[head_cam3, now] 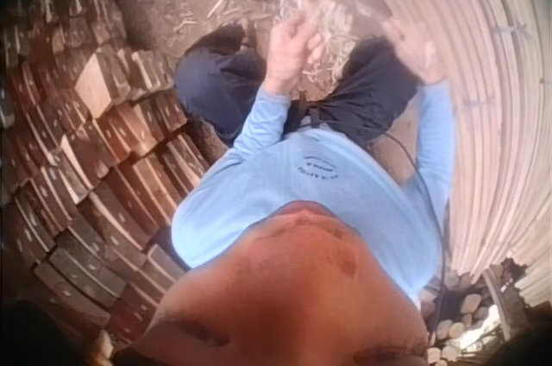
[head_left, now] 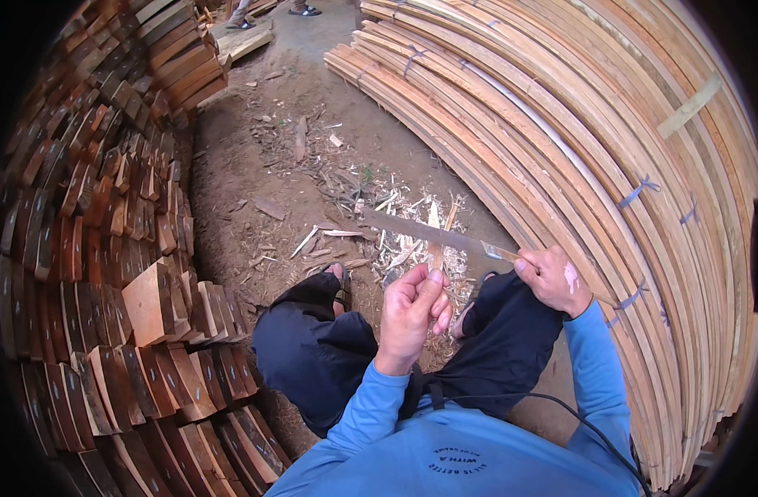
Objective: The person holds a small piece of wood and uses a handheld saw blade as a scraper to shave off thin layers from its surface.
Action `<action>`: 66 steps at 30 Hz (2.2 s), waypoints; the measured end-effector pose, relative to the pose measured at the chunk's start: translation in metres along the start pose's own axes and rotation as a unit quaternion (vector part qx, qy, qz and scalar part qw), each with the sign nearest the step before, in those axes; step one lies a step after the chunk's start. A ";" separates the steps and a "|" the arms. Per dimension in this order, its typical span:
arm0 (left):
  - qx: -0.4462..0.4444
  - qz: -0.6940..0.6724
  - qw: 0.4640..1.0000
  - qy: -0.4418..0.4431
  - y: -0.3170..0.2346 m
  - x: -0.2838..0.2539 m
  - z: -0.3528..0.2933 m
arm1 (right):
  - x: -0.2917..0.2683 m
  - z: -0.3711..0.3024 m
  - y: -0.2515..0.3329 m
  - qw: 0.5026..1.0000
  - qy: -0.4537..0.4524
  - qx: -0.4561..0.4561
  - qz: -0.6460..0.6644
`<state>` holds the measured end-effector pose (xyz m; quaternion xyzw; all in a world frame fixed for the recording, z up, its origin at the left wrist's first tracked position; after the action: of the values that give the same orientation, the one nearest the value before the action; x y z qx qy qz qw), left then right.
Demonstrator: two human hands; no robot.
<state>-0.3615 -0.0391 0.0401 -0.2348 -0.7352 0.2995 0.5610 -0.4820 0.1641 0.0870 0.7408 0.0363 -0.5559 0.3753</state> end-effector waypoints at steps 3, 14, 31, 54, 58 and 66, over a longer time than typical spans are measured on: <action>-0.011 -0.020 0.999 0.027 0.000 0.000 -0.001 | -0.001 -0.001 0.001 1.000 -0.004 -0.007 -0.010; -0.013 -0.002 0.997 0.074 -0.007 0.017 -0.012 | -0.006 0.024 -0.057 0.984 -0.084 0.152 -0.046; -0.043 -0.054 0.996 0.064 -0.001 0.008 -0.004 | -0.004 -0.004 -0.001 1.000 -0.013 0.008 -0.004; -0.048 -0.056 0.996 0.041 -0.001 -0.001 0.002 | 0.007 0.003 0.010 0.999 -0.006 0.005 -0.034; -0.032 -0.027 0.998 0.041 0.000 -0.001 0.000 | 0.006 0.008 0.008 0.999 -0.026 0.009 -0.040; -0.031 -0.038 0.998 0.032 -0.001 -0.001 0.000 | 0.008 0.020 -0.006 0.993 -0.080 -0.001 -0.084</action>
<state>-0.3615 -0.0407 0.0401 -0.2334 -0.7338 0.2476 0.5880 -0.4977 0.1543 0.0753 0.6880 0.0689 -0.6430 0.3293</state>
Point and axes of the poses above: each hand's wrist, its own z-axis towards the middle knuckle, its own x-axis out of the palm, y = z × x, the point moved 6 cm from there along z, towards the middle knuckle, and after that the axes turned 6 degrees about x, right-handed, at the moved point
